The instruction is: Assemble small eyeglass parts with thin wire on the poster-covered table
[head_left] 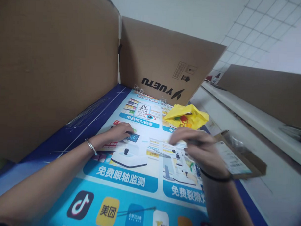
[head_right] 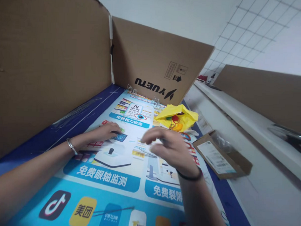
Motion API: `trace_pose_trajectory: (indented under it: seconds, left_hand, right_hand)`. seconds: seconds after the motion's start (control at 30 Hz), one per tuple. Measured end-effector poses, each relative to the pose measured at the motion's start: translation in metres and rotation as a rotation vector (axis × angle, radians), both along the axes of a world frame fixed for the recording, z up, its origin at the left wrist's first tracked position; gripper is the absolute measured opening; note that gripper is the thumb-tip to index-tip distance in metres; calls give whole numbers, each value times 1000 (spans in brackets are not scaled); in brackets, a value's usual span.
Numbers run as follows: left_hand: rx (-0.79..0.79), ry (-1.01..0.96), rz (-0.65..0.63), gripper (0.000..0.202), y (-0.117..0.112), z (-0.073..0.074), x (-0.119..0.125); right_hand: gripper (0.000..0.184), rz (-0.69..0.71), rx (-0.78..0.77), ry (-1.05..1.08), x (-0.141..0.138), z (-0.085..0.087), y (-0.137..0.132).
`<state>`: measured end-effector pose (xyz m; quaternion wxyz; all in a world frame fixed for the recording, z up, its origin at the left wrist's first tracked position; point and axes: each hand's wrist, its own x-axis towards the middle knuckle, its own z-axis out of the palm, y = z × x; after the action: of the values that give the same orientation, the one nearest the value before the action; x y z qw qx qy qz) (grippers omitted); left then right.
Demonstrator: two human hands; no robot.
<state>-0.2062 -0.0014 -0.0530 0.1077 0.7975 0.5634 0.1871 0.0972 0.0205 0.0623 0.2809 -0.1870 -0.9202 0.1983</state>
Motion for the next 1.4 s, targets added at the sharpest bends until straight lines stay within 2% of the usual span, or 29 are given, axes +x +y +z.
trace_pose_trajectory:
  seconds: [0.13, 0.23, 0.3, 0.53, 0.77, 0.93, 1.03, 1.1, 1.23, 1.33, 1.4]
  left_hand:
    - [-20, 5, -20, 22, -2, 5, 1]
    - [-31, -5, -54, 21, -2, 4, -1]
    - [-35, -5, -80, 20, -1, 3, -3]
    - [-14, -34, -117, 26, 4, -2, -7]
    - [-11, -104, -117, 31, 9, -11, -13]
    - [-36, -133, -96, 39, 10, -12, -16]
    - [-19, -128, -82, 41, 9, -11, -15]
    - [-3, -125, -59, 41, 8, -9, -14]
    - [79, -106, -6, 32, 2, -1, -12]
    - [174, -74, 55, 27, -3, 8, -11]
    - [228, -62, 100, 25, -7, 16, -8]
  right_hand:
    - [27, -191, -83, -231, -45, -55, 13]
    - [34, -245, 25, -416, -66, -93, 15]
    - [40, -262, 89, -491, -73, -107, 11]
    - [51, -338, 182, -501, -86, -113, -7]
    - [55, -319, 260, -484, -84, -116, -11]
    - [46, -335, 302, -463, -86, -111, -15]
    - [36, -365, 375, -469, -81, -94, -32]
    - [28, -325, 421, -489, -71, -77, -52]
    - [25, -265, 385, -487, -37, -43, -99]
    - [25, -304, 324, -450, 2, -22, -132]
    - [21, -391, 274, -345, 34, -12, -150]
